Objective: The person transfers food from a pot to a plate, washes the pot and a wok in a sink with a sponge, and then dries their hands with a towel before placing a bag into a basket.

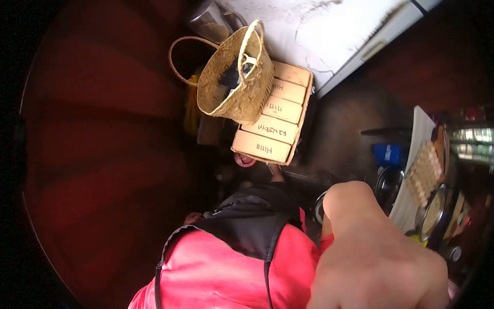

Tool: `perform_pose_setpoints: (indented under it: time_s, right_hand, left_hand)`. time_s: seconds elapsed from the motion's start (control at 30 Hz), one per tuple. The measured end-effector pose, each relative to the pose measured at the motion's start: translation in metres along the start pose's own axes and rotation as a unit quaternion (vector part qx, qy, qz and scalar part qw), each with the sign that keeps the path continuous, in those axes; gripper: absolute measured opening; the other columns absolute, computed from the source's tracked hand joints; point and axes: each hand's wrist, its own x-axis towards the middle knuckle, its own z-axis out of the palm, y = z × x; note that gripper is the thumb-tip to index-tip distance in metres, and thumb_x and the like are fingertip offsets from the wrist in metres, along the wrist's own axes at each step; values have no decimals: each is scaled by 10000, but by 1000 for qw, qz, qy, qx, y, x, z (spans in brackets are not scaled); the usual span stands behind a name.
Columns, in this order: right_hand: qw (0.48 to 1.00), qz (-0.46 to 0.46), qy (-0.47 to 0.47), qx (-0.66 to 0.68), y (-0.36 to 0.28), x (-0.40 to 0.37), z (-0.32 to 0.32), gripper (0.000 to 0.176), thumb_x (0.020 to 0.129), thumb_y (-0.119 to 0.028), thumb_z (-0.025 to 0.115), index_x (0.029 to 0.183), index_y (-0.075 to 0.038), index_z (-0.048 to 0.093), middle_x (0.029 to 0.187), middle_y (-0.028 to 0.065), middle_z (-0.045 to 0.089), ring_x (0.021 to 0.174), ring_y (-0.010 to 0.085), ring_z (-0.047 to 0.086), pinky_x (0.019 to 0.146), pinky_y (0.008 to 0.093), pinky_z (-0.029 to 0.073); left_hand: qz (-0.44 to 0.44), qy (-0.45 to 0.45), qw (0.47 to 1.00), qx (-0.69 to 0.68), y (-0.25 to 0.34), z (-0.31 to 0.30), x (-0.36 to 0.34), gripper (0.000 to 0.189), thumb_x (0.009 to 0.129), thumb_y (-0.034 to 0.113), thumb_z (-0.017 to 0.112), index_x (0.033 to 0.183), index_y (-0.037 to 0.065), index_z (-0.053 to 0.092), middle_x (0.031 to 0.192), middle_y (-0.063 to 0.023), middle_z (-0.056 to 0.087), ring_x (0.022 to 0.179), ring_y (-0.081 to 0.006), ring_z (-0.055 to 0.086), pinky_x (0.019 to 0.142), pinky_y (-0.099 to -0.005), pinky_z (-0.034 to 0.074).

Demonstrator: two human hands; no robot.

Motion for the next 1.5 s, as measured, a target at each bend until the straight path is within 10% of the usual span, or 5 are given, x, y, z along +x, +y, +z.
perform_pose_setpoints:
  time_s: [0.37,0.57,0.87,1.17,1.5]
  right_hand:
    - [939,61,-183,-285,129,-58,169,163,848,-144,412,774,-79,542,666,29,516,554,167,503,459,281,371]
    - [904,127,81,-401,163,-137,164,150,825,-149,515,750,-19,497,727,57,510,639,172,515,561,275,423]
    - [245,282,720,-585,285,-528,131,241,781,-260,551,827,-23,559,760,159,606,701,297,595,602,398,474]
    - [41,425,904,-8,431,-715,393,161,670,-131,568,762,-39,663,779,140,642,670,269,635,582,354,503]
    - [138,334,915,-180,413,-721,347,259,755,-252,535,725,-18,642,625,100,618,545,210,608,530,351,490]
  left_hand:
    - [360,90,811,452,-84,-131,84,250,811,264,511,806,31,599,775,-119,611,617,-177,598,508,-329,451]
    - [118,36,912,391,-14,-56,64,247,808,262,510,790,32,600,781,-123,612,628,-183,599,516,-331,452]
    - [118,-64,881,453,90,96,80,245,803,258,508,767,34,601,789,-128,612,643,-193,601,529,-334,452]
    - [155,-139,804,557,116,229,75,244,798,254,506,744,37,602,797,-134,613,658,-203,603,542,-338,453]
    - [153,-144,758,618,111,270,65,245,792,250,504,718,39,604,806,-140,614,675,-213,605,557,-341,453]
